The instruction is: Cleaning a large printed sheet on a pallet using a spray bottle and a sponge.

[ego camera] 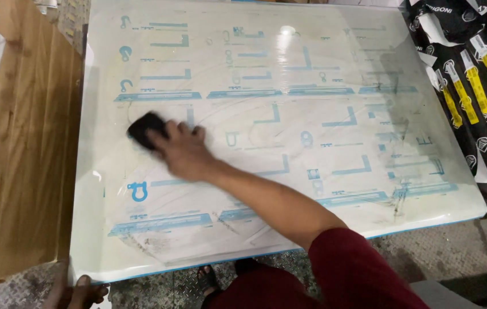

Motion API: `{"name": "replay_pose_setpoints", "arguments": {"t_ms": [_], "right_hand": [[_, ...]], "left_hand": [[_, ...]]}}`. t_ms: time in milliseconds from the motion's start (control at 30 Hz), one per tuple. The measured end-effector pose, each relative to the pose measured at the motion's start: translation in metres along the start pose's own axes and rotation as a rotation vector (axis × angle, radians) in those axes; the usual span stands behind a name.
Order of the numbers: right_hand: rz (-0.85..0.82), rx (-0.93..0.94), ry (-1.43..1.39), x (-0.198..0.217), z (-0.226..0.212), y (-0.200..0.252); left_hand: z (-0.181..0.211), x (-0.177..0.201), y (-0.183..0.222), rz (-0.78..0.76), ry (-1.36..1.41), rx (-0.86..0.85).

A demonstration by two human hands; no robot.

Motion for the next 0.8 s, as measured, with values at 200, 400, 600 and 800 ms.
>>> {"name": "replay_pose_setpoints", "arguments": {"t_ms": [200, 400, 600, 800], "right_hand": [[-0.179, 0.105, 0.087, 0.053, 0.067, 0.06], [0.186, -0.8, 0.366, 0.182, 0.396, 0.204], [0.427, -0.878, 0.261, 0.113, 0.343, 0.148], [-0.115, -0.07, -0.034, 0.022, -0.04, 0.098]], "left_hand": [[0.057, -0.015, 0.012, 0.064, 0.008, 0.033], [0.084, -0.025, 0.009, 0.006, 0.122, -0.135], [0.113, -0.024, 0.043, 0.124, 0.141, 0.077], [0.087, -0.018, 0.014, 0.08, 0.155, -0.104]]}}
Point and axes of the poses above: each hand's wrist, its own y-axis away from the middle knuckle, its own x-axis out of the back of the hand, z = x × y, the point moved 10 cm from there along -y, towards the middle knuckle, and after that the axes turned 4 degrees about -y, right-handed, at the moved point
